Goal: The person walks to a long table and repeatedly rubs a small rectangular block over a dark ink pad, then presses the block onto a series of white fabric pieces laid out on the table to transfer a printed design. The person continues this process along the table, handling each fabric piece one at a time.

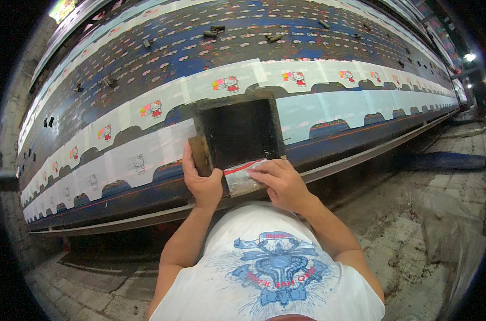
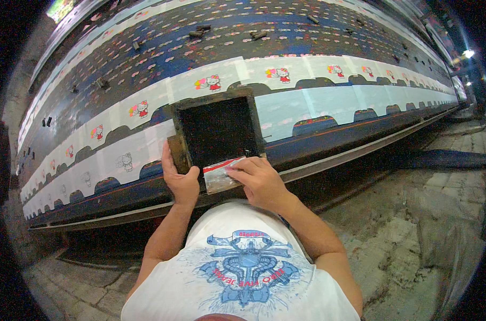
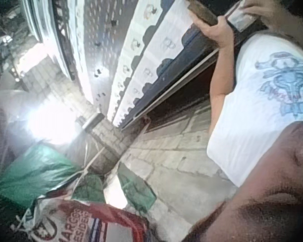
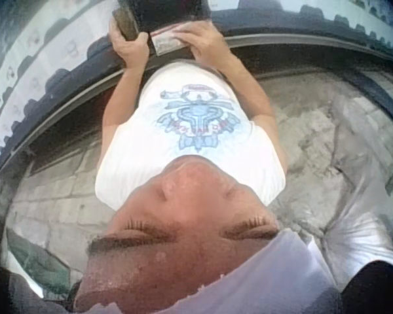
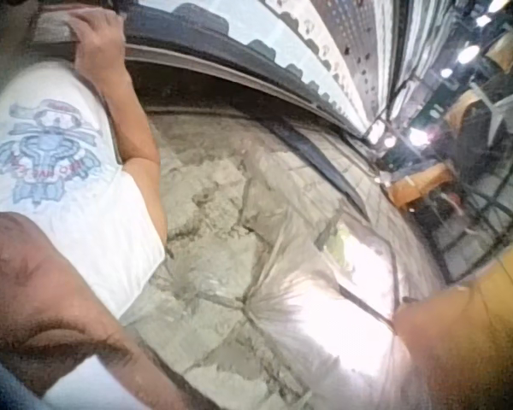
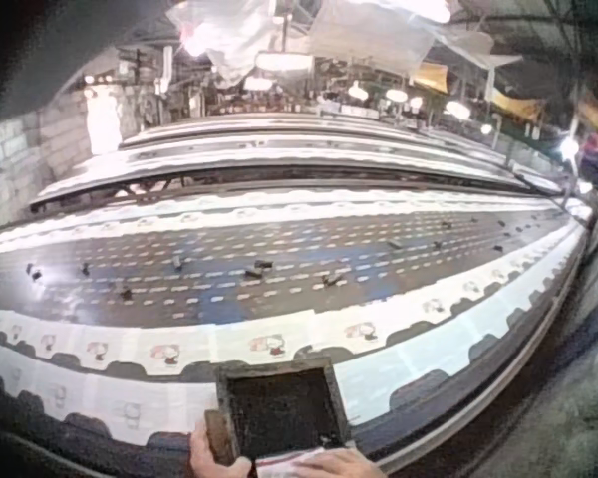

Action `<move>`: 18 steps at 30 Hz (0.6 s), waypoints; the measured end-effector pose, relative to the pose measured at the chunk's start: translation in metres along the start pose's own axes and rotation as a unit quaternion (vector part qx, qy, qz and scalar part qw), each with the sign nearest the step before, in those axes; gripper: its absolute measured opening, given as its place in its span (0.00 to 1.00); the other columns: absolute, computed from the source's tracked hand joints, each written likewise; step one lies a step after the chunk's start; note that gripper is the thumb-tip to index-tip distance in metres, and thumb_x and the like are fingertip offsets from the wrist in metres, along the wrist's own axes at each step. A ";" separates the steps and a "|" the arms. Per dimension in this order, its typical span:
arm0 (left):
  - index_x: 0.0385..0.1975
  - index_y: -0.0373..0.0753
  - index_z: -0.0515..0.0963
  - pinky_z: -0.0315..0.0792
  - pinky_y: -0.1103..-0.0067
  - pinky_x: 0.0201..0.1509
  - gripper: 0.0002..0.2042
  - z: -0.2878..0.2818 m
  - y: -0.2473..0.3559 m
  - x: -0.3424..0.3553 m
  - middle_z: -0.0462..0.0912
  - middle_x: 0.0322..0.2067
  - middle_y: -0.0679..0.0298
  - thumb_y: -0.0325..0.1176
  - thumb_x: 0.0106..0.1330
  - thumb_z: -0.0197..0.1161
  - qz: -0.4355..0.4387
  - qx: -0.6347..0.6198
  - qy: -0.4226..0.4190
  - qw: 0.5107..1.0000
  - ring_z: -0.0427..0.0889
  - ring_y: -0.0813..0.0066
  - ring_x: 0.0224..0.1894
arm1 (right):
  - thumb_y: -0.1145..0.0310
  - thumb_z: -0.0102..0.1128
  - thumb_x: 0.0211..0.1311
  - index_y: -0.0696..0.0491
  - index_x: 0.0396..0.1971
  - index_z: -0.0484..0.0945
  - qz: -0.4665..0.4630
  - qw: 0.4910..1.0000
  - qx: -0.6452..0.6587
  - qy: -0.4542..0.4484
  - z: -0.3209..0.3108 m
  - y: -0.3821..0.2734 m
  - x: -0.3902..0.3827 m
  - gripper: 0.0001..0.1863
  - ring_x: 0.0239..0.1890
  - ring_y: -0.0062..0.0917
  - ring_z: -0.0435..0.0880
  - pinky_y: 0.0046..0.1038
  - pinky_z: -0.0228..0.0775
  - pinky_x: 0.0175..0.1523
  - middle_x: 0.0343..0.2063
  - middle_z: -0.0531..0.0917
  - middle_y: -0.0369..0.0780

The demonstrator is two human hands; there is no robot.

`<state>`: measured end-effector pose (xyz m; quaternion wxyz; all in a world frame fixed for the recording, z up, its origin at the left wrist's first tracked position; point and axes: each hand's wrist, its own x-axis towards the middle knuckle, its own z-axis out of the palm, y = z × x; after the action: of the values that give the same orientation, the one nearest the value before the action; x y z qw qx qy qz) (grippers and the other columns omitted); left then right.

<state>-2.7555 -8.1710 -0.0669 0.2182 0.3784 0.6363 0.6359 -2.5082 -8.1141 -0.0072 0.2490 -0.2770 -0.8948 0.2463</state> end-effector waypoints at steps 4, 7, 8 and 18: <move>0.88 0.29 0.59 0.67 0.67 0.86 0.51 0.067 0.005 -0.019 0.75 0.79 0.47 0.12 0.56 0.64 -0.024 -0.031 -0.021 0.999 0.75 0.58 0.81 | 0.87 0.70 0.49 0.51 0.62 0.90 0.013 1.000 -0.004 0.010 -0.042 0.042 -0.033 0.36 0.63 0.45 0.86 0.49 0.80 0.69 0.57 0.89 0.43; 0.88 0.29 0.60 0.65 0.67 0.87 0.51 0.115 0.007 -0.030 0.75 0.79 0.47 0.13 0.57 0.64 -0.023 -0.030 -0.009 0.999 0.74 0.57 0.82 | 0.88 0.70 0.49 0.52 0.63 0.90 0.007 1.000 -0.003 0.014 -0.074 0.073 -0.050 0.36 0.63 0.46 0.86 0.49 0.79 0.70 0.57 0.89 0.44; 0.87 0.29 0.61 0.64 0.66 0.88 0.50 0.129 0.006 -0.033 0.74 0.80 0.46 0.13 0.56 0.65 -0.014 -0.030 0.004 0.999 0.73 0.55 0.83 | 0.88 0.70 0.50 0.52 0.62 0.90 0.006 1.000 -0.002 0.013 -0.082 0.082 -0.056 0.36 0.62 0.46 0.87 0.48 0.79 0.69 0.57 0.89 0.44; 0.87 0.29 0.63 0.69 0.67 0.85 0.50 0.174 0.018 -0.044 0.77 0.78 0.46 0.12 0.56 0.66 -0.072 -0.040 0.003 0.997 0.77 0.58 0.80 | 0.82 0.71 0.52 0.55 0.61 0.88 -0.085 0.994 -0.055 -0.047 -0.117 0.124 -0.057 0.31 0.62 0.45 0.87 0.48 0.80 0.67 0.59 0.88 0.44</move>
<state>-2.5927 -8.0939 -0.0746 0.2763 0.3213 0.6367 0.6443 -2.3527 -8.0247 -0.0086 0.2114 -0.2013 -0.9378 0.1876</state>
